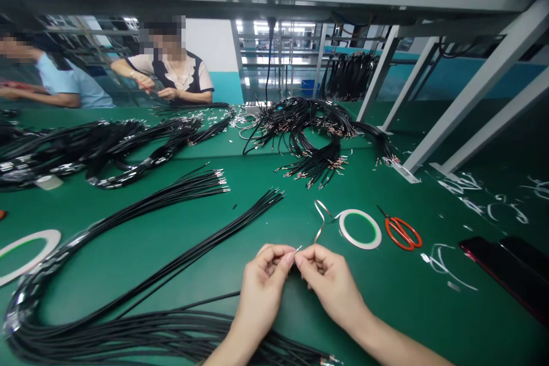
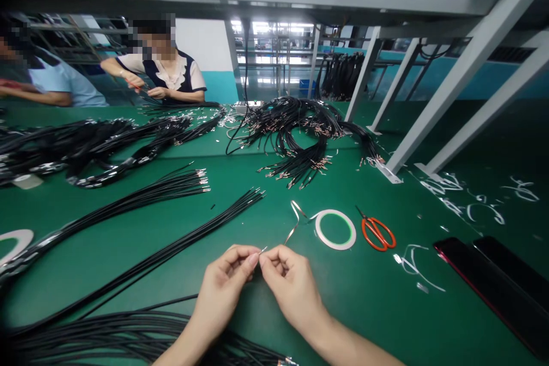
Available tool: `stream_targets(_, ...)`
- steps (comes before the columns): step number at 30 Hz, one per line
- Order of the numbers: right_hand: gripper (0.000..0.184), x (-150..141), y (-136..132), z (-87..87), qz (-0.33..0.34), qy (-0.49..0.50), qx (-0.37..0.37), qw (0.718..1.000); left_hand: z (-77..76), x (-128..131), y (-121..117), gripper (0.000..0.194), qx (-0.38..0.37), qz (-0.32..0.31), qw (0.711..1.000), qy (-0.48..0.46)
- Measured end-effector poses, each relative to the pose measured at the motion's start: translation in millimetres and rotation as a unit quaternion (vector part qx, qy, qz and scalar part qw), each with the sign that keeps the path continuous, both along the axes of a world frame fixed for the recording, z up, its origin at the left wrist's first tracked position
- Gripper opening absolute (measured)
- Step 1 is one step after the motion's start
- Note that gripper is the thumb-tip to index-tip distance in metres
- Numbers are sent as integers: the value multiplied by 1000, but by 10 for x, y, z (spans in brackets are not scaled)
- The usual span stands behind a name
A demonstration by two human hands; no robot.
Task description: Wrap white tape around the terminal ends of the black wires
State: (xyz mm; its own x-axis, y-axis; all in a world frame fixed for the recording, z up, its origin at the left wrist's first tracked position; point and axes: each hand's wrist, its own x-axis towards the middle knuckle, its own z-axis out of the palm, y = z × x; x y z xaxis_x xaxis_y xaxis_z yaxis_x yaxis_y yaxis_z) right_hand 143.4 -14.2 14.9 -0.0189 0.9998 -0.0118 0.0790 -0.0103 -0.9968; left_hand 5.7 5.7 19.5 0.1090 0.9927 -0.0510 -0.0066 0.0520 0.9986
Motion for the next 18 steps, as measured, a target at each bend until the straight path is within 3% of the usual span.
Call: stream_targets(18,30,-4,-22,-55,-20,-29,-19,999,20,-7,28,23,-75,16,996,-39)
